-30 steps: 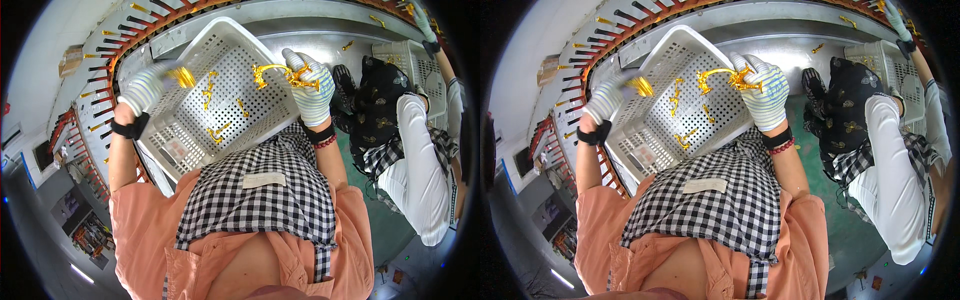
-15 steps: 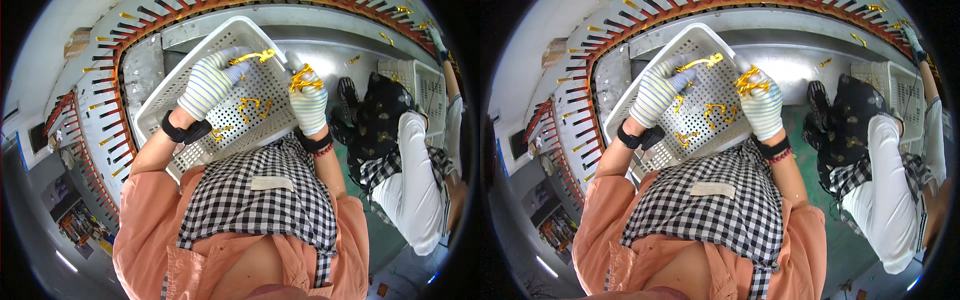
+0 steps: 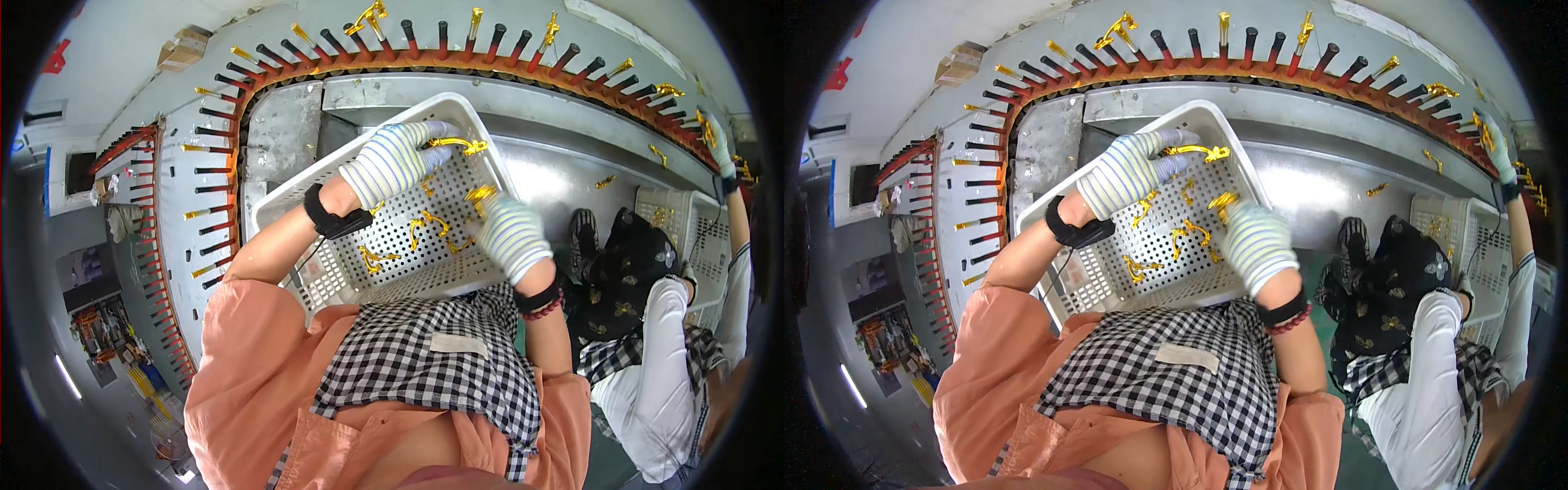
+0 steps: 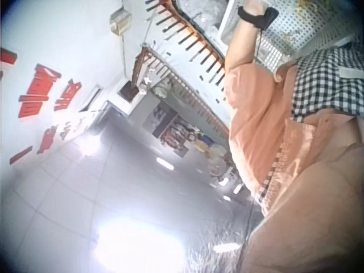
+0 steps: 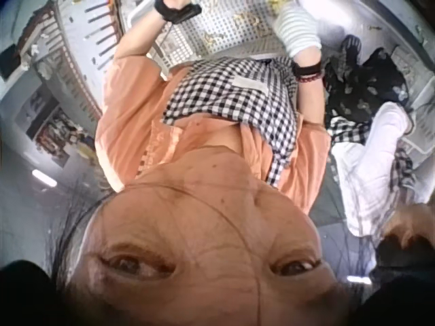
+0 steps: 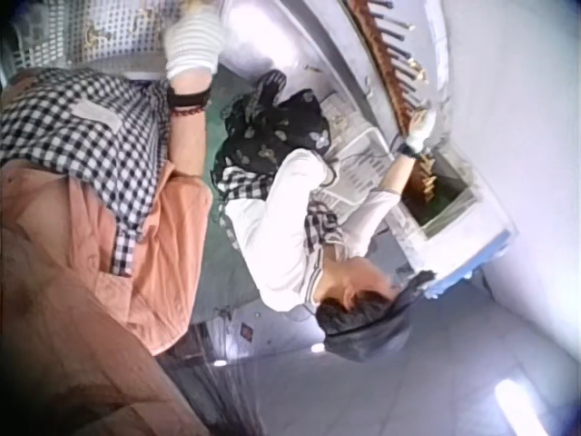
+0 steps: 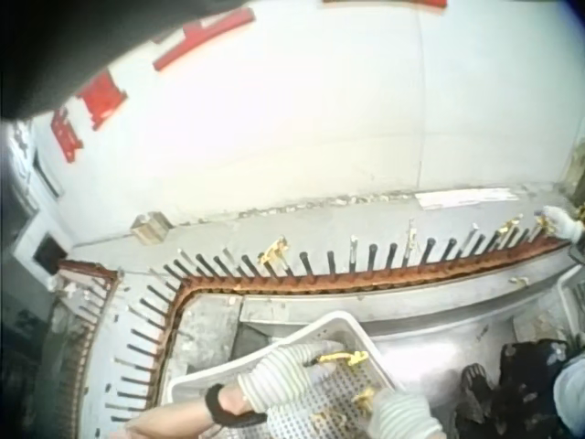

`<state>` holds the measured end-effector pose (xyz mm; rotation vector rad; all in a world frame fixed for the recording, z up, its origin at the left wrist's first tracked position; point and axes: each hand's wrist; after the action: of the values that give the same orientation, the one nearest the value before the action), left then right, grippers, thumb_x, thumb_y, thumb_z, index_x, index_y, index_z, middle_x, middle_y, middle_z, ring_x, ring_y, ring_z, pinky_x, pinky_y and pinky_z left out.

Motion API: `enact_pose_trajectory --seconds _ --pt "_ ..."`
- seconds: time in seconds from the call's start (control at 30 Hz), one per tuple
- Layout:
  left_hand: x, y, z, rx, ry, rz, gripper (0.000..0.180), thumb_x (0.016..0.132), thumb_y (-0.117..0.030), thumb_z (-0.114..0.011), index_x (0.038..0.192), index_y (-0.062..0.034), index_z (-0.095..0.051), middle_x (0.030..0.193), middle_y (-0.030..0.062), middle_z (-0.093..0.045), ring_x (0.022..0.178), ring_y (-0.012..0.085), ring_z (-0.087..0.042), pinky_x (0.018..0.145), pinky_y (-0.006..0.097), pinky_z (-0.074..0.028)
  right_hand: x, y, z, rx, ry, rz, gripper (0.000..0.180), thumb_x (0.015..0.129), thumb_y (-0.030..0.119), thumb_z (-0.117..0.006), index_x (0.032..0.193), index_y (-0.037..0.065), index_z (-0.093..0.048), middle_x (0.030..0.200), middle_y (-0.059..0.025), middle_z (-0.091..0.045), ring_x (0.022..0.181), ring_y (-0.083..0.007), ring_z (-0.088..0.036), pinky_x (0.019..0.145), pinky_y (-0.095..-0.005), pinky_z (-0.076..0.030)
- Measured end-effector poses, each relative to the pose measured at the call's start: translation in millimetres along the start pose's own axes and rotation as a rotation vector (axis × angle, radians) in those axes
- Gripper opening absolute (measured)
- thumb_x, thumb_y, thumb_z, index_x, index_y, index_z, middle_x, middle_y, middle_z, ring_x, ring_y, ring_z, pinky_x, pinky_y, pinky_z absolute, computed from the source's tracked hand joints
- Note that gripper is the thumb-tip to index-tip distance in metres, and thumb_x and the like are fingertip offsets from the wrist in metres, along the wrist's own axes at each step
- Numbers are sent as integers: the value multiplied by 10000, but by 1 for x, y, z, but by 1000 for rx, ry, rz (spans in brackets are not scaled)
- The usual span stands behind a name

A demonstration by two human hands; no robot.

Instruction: Picking small gold-colored plastic parts from a rotating conveyor rack and placing them into a plastic basket.

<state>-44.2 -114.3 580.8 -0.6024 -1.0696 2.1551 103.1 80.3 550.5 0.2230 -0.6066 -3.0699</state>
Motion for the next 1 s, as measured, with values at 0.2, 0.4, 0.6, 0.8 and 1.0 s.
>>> enact_pose_trajectory --seconds 0.2,0.4,0.6,0.8,1.0 --pt "1 9 22 -5 -13 87 399 979 -246 -724 1307 -25 -676 1136 153 -757 986 204 -734 873 327 -572 19 22 25 -26 374 -356 439 882 289 -752 1203 -4 -687 1137 -262 -700 960 -397 -700 855 -451 -571" --pt "-12 11 11 62 119 -31 340 982 -249 -696 1278 -82 -702 1151 168 -746 1025 287 -733 909 383 -560 22 2 -2 365 -186 -48 635 857 220 -764 1423 44 -540 1383 -263 -597 1132 -426 -656 964 -450 -553" --pt "-13 8 19 136 301 -152 396 959 -294 -727 1298 -91 -701 1224 174 -722 1149 313 -683 992 404 -526 29 9 -8 518 20 -47 388 903 275 -727 1164 -12 -702 957 -274 -704 955 -383 -720 853 -446 -550" --pt "23 141 213 1223 -823 31 398 877 -366 -688 1149 -77 -722 1070 203 -730 988 380 -696 861 462 -565 21 -14 14 1087 -296 -410 369 942 332 -745 1091 -5 -744 760 -3 -642 659 -75 -537 616 -264 -444" --pt "40 274 328 825 -407 411 548 946 -289 -565 1459 -100 -526 1205 295 -687 1091 446 -685 897 526 -535 14 -101 14 1505 -433 -435 332 992 209 -678 1245 -4 -656 964 -39 -711 734 -60 -585 654 -218 -475"
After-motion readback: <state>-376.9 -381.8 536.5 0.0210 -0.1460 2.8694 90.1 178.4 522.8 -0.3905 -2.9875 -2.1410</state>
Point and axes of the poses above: each hand's wrist, its own x-axis towards the middle knuckle, its own z-axis out of the back of the hand, y = z × x
